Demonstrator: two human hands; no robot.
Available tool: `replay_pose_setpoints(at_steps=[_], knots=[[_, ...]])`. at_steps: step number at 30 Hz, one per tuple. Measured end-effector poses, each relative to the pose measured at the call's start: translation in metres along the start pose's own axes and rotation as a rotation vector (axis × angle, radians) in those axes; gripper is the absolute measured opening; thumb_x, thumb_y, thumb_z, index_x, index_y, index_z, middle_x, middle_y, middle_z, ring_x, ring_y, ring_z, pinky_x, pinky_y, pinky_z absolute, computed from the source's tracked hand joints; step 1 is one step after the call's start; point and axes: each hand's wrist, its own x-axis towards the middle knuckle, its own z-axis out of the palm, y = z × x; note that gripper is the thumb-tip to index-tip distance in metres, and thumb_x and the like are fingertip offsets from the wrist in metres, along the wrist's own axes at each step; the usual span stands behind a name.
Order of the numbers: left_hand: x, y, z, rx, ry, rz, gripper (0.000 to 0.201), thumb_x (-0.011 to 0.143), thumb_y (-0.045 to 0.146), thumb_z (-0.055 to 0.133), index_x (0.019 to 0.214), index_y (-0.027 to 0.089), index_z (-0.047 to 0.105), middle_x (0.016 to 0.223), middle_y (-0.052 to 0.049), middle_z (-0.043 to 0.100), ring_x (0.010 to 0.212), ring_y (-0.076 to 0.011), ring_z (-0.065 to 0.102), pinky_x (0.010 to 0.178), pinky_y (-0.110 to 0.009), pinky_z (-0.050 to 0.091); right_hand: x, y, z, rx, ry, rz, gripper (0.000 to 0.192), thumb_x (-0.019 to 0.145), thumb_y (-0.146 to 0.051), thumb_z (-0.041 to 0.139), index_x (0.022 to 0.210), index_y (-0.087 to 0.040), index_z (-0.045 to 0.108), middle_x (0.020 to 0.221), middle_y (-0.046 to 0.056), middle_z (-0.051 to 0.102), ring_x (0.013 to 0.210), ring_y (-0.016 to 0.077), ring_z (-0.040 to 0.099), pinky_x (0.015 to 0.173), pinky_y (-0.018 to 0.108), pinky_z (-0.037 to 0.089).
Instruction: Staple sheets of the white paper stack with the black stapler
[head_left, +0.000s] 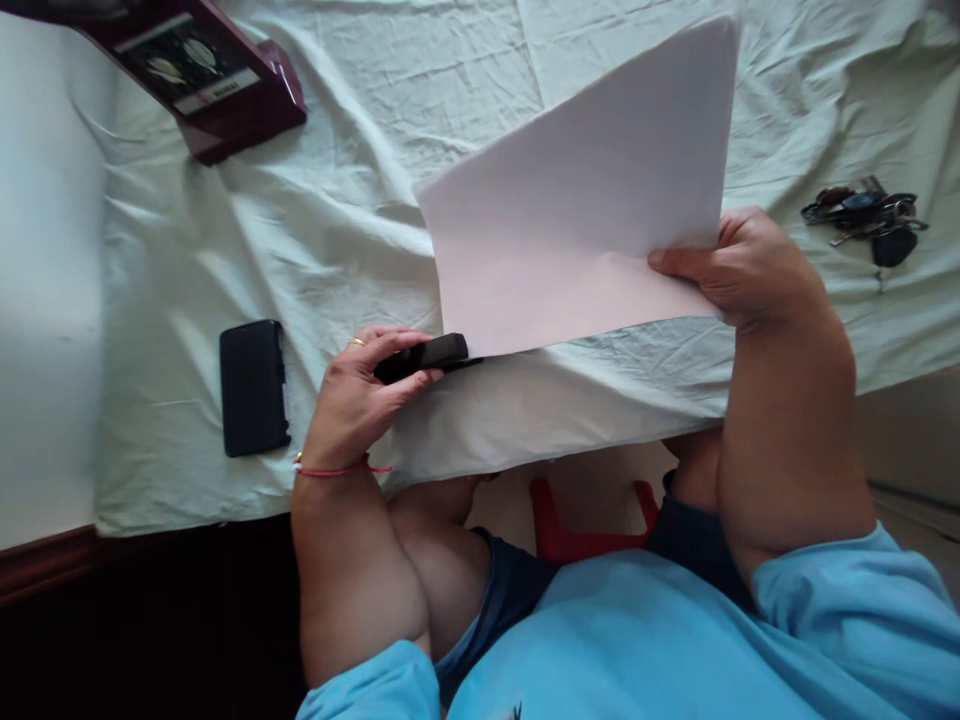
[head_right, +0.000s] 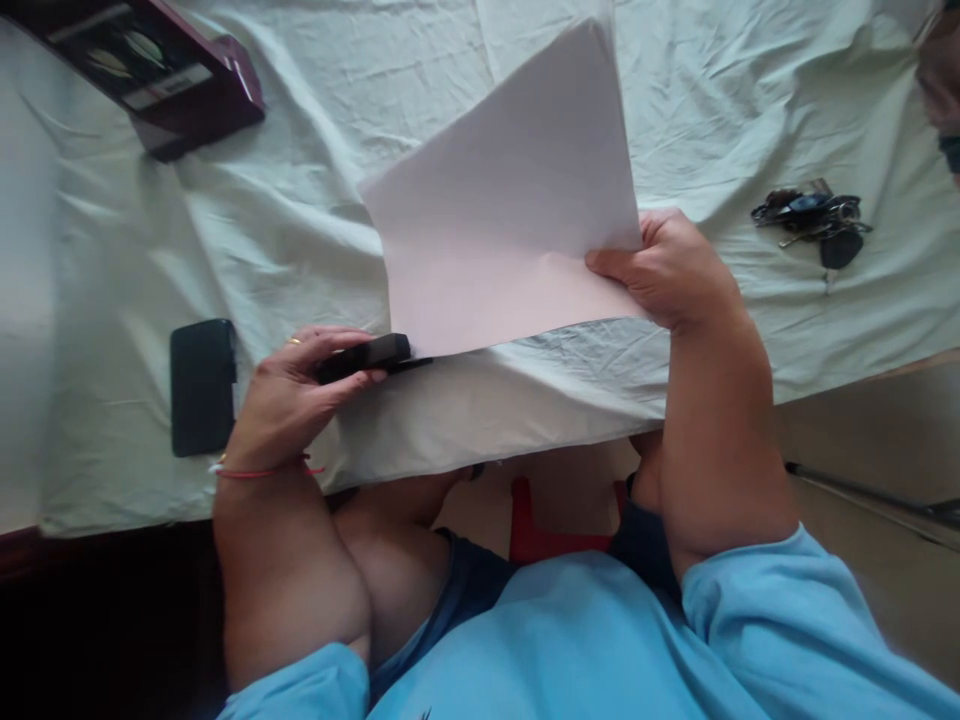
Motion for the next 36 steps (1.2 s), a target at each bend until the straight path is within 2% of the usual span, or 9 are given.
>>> replay_pose_setpoints(at_steps=[3,9,13,17,21,26,30,32,36], knots=[[-0.001,0.005,-0.001,0.023,-0.032,-0.007,0.039,0.085,0.053,0.09,0.116,0.03,0.089,0.126,-0.008,0.083,0.127,-0.0347,0.074,0.12,-0.052,0.058,0.0,-0.001,-0.001,-0.021,-0.013,-0.002,0.009,0.083,-0.009,0.085,0.082,-0.016,0.08,0.085,0.0,0.079,0.069,0.0089,0.064,0.066,0.024,0.061],[0.0,0.005,-0.001,-0.032,-0.022,-0.022,0.038,0.089,0.059,0.088,0.112,0.03,0.09,0.124,-0.009,0.085,0.126,-0.0353,0.074,0.122,-0.052,0.056,-0.001,-0.003,0.0,-0.06,0.037,0.031,0.013,0.084,-0.004,0.083,0.077,-0.015,0.079,0.079,0.001,0.076,0.064,0.0077,0.059,0.056,0.02,0.048],[0.001,0.003,-0.001,-0.076,-0.022,-0.037,0.04,0.086,0.06,0.093,0.111,0.029,0.091,0.124,-0.009,0.084,0.125,-0.0351,0.074,0.123,-0.052,0.055,0.002,0.003,-0.004,-0.05,0.013,-0.022,0.01,0.081,-0.008,0.087,0.079,-0.016,0.081,0.082,0.002,0.078,0.067,0.0099,0.061,0.053,0.02,0.046],[0.004,0.006,-0.002,0.001,-0.057,-0.068,0.04,0.086,0.062,0.092,0.108,0.029,0.091,0.115,-0.009,0.083,0.118,-0.0353,0.074,0.115,-0.05,0.057,0.003,0.006,-0.006,-0.002,-0.001,-0.037,0.009,0.077,-0.01,0.087,0.077,-0.017,0.081,0.08,0.0,0.078,0.066,0.0089,0.06,0.052,0.018,0.045],[0.006,0.009,-0.001,0.08,-0.057,-0.072,0.036,0.086,0.059,0.091,0.106,0.029,0.092,0.112,-0.008,0.082,0.116,-0.0362,0.073,0.112,-0.05,0.056,0.004,0.007,-0.003,-0.005,0.054,-0.012,0.011,0.077,-0.009,0.089,0.076,-0.016,0.081,0.078,0.0,0.076,0.063,0.0083,0.06,0.05,0.018,0.043],[0.008,0.015,0.001,0.104,-0.067,-0.061,0.038,0.086,0.059,0.088,0.106,0.027,0.09,0.113,-0.009,0.082,0.113,-0.0346,0.072,0.104,-0.046,0.056,0.006,0.011,0.001,0.029,0.074,-0.004,0.01,0.081,-0.013,0.09,0.083,-0.015,0.081,0.085,0.004,0.079,0.068,0.0107,0.065,0.055,0.022,0.048],[0.006,0.022,-0.001,-0.004,-0.142,-0.122,0.038,0.083,0.058,0.089,0.101,0.025,0.088,0.099,-0.006,0.083,0.096,-0.0285,0.071,0.089,-0.038,0.055,0.008,0.012,0.004,0.035,0.1,-0.058,0.014,0.077,-0.016,0.093,0.079,-0.016,0.079,0.082,0.002,0.077,0.068,0.0096,0.062,0.055,0.021,0.045],[0.004,0.025,-0.002,-0.062,-0.194,-0.172,0.041,0.081,0.06,0.091,0.1,0.024,0.088,0.094,-0.004,0.082,0.09,-0.0264,0.07,0.083,-0.035,0.052,0.01,0.012,0.006,0.059,0.14,-0.097,0.013,0.076,-0.016,0.094,0.081,-0.016,0.081,0.085,0.002,0.078,0.072,0.0101,0.064,0.059,0.023,0.049],[0.0,0.027,-0.003,-0.137,-0.236,-0.203,0.048,0.08,0.061,0.094,0.107,0.023,0.091,0.101,-0.006,0.087,0.096,-0.0273,0.074,0.087,-0.035,0.055,0.014,0.013,0.009,0.126,0.255,-0.129,0.015,0.077,-0.012,0.093,0.084,-0.016,0.081,0.088,0.002,0.078,0.075,0.012,0.068,0.072,0.029,0.06]])
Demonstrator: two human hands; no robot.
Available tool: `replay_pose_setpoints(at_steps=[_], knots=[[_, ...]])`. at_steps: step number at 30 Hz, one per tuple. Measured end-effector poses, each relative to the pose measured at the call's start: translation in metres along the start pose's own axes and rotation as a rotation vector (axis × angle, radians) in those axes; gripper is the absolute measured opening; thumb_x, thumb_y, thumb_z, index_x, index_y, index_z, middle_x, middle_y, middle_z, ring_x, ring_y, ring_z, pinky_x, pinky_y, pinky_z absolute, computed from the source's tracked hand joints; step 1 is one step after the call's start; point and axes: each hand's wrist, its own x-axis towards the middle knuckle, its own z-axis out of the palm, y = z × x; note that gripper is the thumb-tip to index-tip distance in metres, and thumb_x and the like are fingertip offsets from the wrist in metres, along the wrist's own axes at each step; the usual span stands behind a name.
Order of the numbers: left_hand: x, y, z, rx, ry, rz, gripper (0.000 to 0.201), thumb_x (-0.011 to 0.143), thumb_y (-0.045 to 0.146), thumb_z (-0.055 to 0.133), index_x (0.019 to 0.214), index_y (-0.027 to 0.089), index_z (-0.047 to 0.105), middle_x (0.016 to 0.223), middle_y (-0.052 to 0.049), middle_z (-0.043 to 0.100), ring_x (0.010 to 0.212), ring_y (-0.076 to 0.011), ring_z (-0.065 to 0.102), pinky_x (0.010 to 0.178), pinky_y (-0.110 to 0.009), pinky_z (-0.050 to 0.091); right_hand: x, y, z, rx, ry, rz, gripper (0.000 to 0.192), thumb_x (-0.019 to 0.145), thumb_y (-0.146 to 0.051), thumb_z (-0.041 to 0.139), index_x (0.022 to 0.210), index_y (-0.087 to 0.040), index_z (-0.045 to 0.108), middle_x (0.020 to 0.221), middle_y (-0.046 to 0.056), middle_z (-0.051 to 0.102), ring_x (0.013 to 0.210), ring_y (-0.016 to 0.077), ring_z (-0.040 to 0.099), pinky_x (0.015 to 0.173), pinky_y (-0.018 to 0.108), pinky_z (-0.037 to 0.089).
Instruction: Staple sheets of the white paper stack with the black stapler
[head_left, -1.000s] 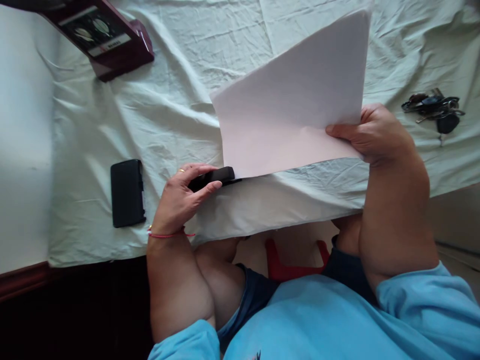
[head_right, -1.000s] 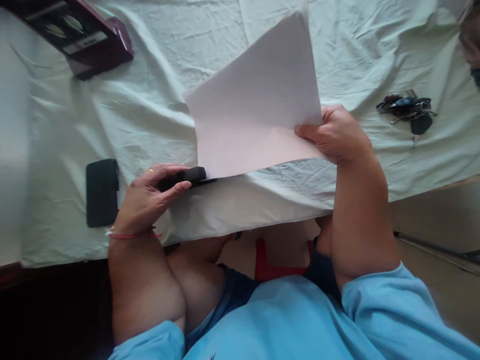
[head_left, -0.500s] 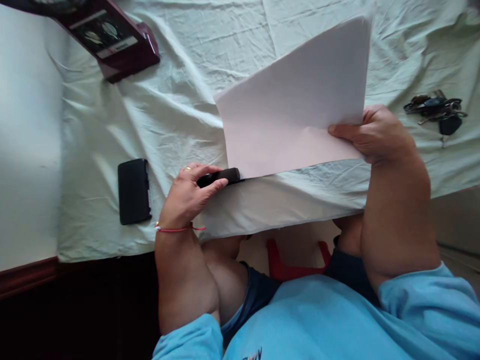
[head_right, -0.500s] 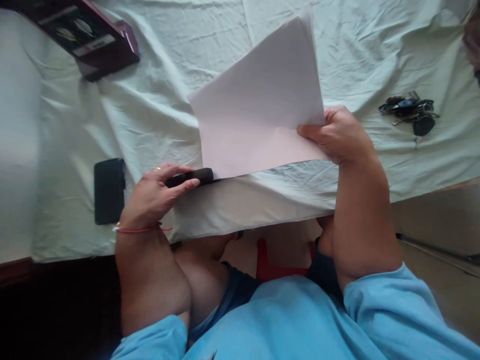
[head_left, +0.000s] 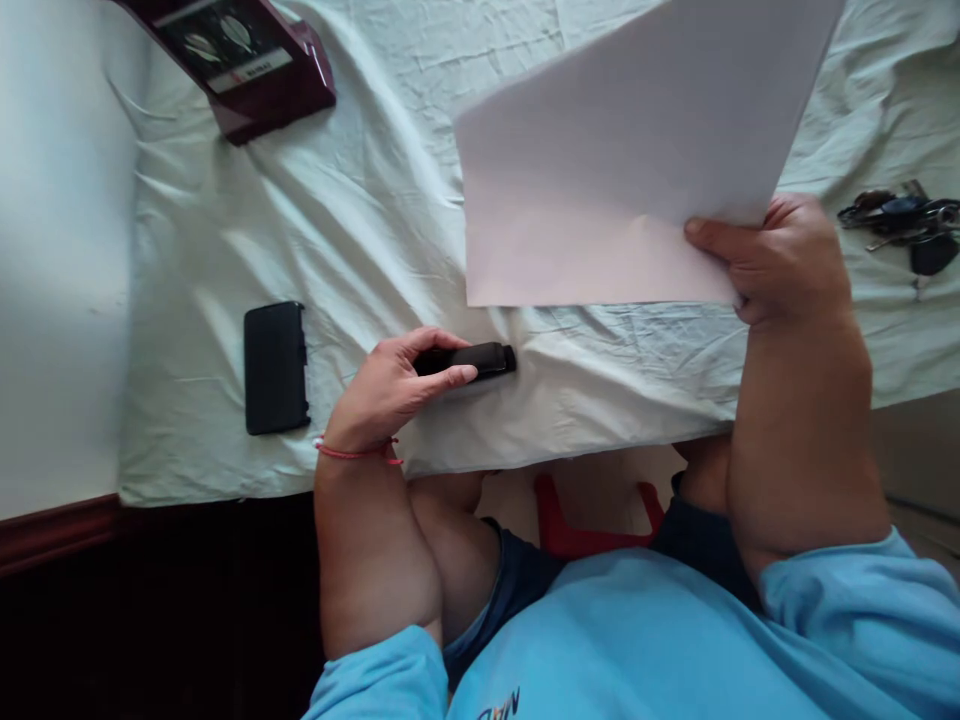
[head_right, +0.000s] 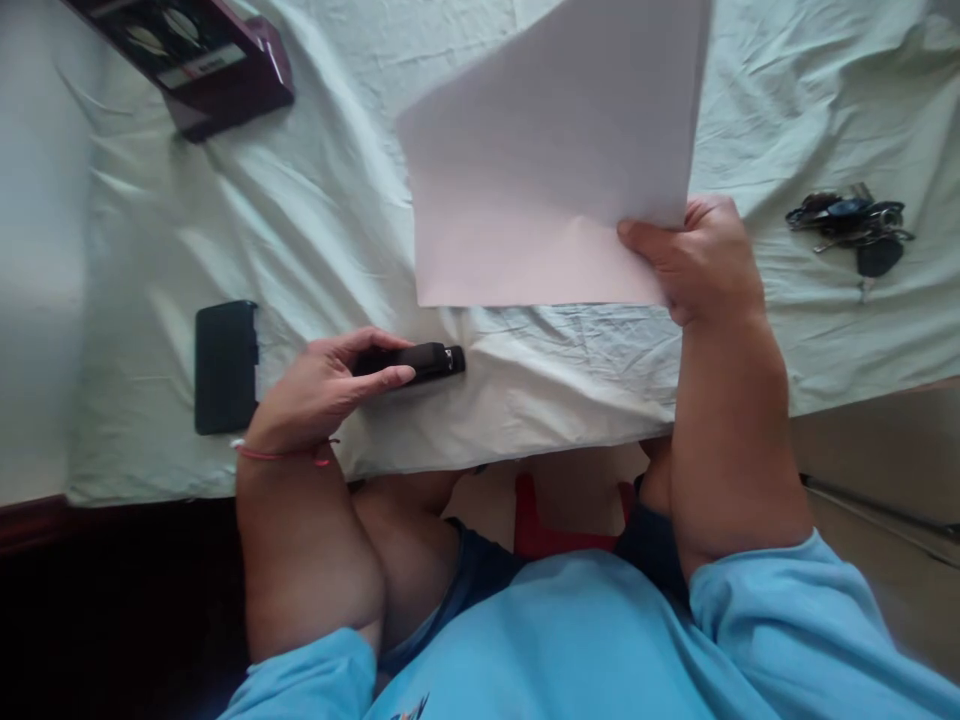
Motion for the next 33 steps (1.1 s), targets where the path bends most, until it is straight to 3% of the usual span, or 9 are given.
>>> replay_pose_setpoints(at_steps=[5,8,12,15,19,24,27,30,33], knots=[[0.001,0.001,0.01,-0.059,0.032,0.023,0.048,0.09,0.07,0.087,0.093,0.022,0.091,0.089,-0.008,0.085,0.086,-0.0262,0.074,0.078,-0.035,0.057,0.001,0.002,0.001,0.134,-0.037,-0.018,0.024,0.069,-0.016,0.097,0.088,-0.019,0.083,0.1,0.003,0.085,0.09,0.0179,0.078,0.093,0.04,0.07],[0.007,-0.003,0.019,-0.273,0.184,0.026,0.049,0.089,0.07,0.091,0.094,0.022,0.088,0.091,-0.008,0.082,0.084,-0.0224,0.073,0.076,-0.033,0.059,0.0,-0.001,-0.001,0.183,-0.055,0.006,0.03,0.063,-0.018,0.1,0.088,-0.02,0.084,0.104,0.003,0.088,0.092,0.0207,0.081,0.097,0.044,0.072],[0.017,-0.011,0.025,-0.57,0.363,-0.011,0.055,0.079,0.072,0.1,0.104,0.027,0.081,0.107,-0.007,0.081,0.099,-0.0216,0.074,0.077,-0.029,0.058,-0.005,-0.006,-0.001,0.239,-0.092,0.043,0.035,0.059,-0.017,0.1,0.091,-0.02,0.083,0.106,0.003,0.088,0.096,0.0222,0.083,0.101,0.047,0.073],[0.019,-0.011,0.024,-0.643,0.331,-0.008,0.058,0.074,0.065,0.103,0.111,0.028,0.079,0.116,-0.007,0.08,0.096,-0.0192,0.071,0.074,-0.028,0.056,-0.009,-0.009,0.001,0.236,-0.123,0.031,0.034,0.061,-0.015,0.097,0.091,-0.019,0.084,0.105,0.003,0.088,0.095,0.0198,0.082,0.101,0.044,0.073],[0.018,-0.005,0.025,-0.56,0.344,-0.034,0.046,0.062,0.046,0.108,0.085,0.023,0.075,0.074,0.002,0.065,0.063,-0.011,0.051,0.057,-0.026,0.04,-0.012,-0.008,0.005,0.142,-0.139,0.043,0.025,0.066,-0.017,0.095,0.088,-0.019,0.083,0.1,0.002,0.086,0.088,0.0172,0.079,0.088,0.037,0.073],[0.019,-0.007,0.029,-0.439,0.353,-0.003,0.055,0.075,0.061,0.101,0.064,0.023,0.063,0.057,0.005,0.045,0.054,-0.0093,0.033,0.051,-0.027,0.023,-0.012,-0.007,0.007,0.034,-0.184,0.073,0.017,0.079,-0.022,0.094,0.089,-0.018,0.08,0.093,0.003,0.082,0.082,0.0168,0.076,0.077,0.034,0.071],[0.022,-0.011,0.03,-0.442,0.385,0.014,0.065,0.08,0.072,0.098,0.063,0.024,0.057,0.058,0.004,0.045,0.055,-0.0099,0.034,0.05,-0.027,0.024,-0.012,-0.007,0.007,0.039,-0.167,0.082,0.014,0.084,-0.019,0.093,0.09,-0.017,0.08,0.095,0.004,0.082,0.084,0.0169,0.077,0.084,0.037,0.072],[0.023,-0.012,0.03,-0.489,0.374,0.018,0.065,0.079,0.08,0.095,0.071,0.024,0.063,0.061,0.003,0.05,0.055,-0.0104,0.041,0.05,-0.027,0.027,-0.013,-0.008,0.008,0.1,-0.142,0.069,0.012,0.084,-0.013,0.09,0.093,-0.016,0.083,0.103,0.005,0.085,0.089,0.0171,0.08,0.09,0.037,0.073],[0.021,-0.009,0.029,-0.492,0.354,0.007,0.056,0.072,0.066,0.104,0.08,0.023,0.069,0.066,0.004,0.056,0.055,-0.0093,0.041,0.051,-0.027,0.027,-0.014,-0.009,0.01,0.118,-0.142,0.065,0.013,0.082,-0.014,0.091,0.092,-0.017,0.084,0.102,0.004,0.086,0.089,0.017,0.081,0.089,0.036,0.073]])
